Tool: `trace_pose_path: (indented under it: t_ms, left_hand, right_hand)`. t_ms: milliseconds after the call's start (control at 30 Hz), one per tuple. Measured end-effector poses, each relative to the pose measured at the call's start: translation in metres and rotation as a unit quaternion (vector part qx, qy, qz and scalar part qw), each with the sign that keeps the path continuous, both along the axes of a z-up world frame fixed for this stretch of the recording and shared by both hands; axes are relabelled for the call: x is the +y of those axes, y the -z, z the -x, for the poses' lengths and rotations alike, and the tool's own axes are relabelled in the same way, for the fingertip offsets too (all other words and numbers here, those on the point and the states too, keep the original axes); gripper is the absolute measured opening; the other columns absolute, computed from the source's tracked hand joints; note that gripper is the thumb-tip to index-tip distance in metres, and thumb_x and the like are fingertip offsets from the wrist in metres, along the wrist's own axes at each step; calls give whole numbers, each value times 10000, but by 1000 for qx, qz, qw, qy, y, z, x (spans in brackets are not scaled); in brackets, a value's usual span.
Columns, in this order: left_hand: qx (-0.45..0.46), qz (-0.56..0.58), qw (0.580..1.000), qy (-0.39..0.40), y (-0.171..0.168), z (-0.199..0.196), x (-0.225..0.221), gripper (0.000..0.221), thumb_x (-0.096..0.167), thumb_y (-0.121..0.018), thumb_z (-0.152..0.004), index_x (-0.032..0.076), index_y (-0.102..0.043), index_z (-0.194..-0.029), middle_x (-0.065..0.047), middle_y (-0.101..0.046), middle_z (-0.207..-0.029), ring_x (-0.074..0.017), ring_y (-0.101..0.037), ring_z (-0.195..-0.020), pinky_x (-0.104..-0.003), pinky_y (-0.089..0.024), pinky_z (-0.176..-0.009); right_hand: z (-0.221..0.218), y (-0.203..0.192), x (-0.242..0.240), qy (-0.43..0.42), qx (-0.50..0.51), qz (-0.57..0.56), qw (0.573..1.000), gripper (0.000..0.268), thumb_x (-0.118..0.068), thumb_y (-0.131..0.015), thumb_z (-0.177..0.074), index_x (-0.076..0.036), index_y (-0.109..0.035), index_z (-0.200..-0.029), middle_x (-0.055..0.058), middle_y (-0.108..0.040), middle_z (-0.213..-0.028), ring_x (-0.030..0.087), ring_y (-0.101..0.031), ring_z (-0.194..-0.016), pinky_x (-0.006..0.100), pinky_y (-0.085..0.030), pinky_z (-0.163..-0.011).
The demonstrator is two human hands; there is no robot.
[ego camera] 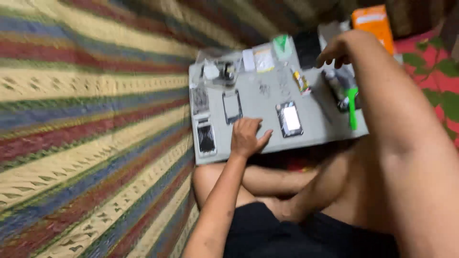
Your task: A person sits on the floor and works on a board to inspect and assemble various internal components of a smartphone.
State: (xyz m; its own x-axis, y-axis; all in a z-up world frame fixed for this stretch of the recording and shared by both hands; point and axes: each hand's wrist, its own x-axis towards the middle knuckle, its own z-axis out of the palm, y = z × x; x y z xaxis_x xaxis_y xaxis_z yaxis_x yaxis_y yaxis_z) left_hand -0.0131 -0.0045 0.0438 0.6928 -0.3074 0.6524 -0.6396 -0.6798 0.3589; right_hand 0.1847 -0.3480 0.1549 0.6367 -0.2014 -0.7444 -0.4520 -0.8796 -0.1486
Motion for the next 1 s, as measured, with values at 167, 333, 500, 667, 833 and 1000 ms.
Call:
trace_pose_path:
  t_ms: [167, 333, 500, 667, 833, 1000]
  left_hand:
    - [-1, -23, 1000, -9, 4, 0, -3, 436, 377, -788, -813, 67, -673, -1096, -37, -678, -885, -238, -608, -862, -370, -430, -886]
    - [-10, -16, 998, -66, 34, -3, 1, 509, 443, -783, -826, 46, -658, -1118, -83, -653, -1009, -285, -559, -910, -393, -418, -882]
    - [-6, -21, 998, -52, 34, -10, 6, 635, 678, -620, -892, 105, -664, -1161, -93, -664, -955, -280, -644, -1003, -445, -475, -926]
    - [-6, -37, 997, -61, 37, -11, 6, 652, 696, -639, -871, 119, -652, -1172, -71, -647, -931, -267, -631, -1006, -423, -472, -917]
    - [28, -55, 994, -91, 33, -9, 7, 647, 696, -659, -854, 134, -657, -1175, -72, -665, -955, -263, -637, -1035, -414, -480, -917]
    - [52, -8, 995, -83, 29, -7, 3, 670, 695, -694, -840, 109, -676, -1163, -70, -665, -926, -279, -638, -1005, -425, -487, -927]
  right_hand:
    - [18, -27, -10, -30, -73, -3, 997, 537, -482, -765, -857, -3, -751, -1101, 136, -701, -879, 260, -508, -663, 456, -488, -659]
    - [61, 15, 10, -193, -198, 102, 956, 443, -427, -781, -845, -17, -842, -1002, 104, -789, -828, 310, -706, -781, 469, -568, -816]
    - [138, 33, 44, -179, -380, -38, 907, 363, -436, -687, -898, -199, -779, -1157, 166, -765, -980, 439, -705, -1036, 576, -542, -868]
    - [156, 86, 46, -153, -488, -105, 853, 304, -340, -695, -887, -184, -762, -1139, 97, -738, -876, 375, -697, -917, 538, -551, -831]
    - [166, 121, 47, -194, -546, -53, 813, 268, -391, -705, -937, -177, -764, -1086, 120, -725, -886, 345, -695, -940, 466, -560, -855]
    - [175, 97, 45, -191, -478, -124, 848, 271, -321, -706, -956, -108, -768, -1110, 117, -728, -919, 321, -702, -959, 440, -558, -871]
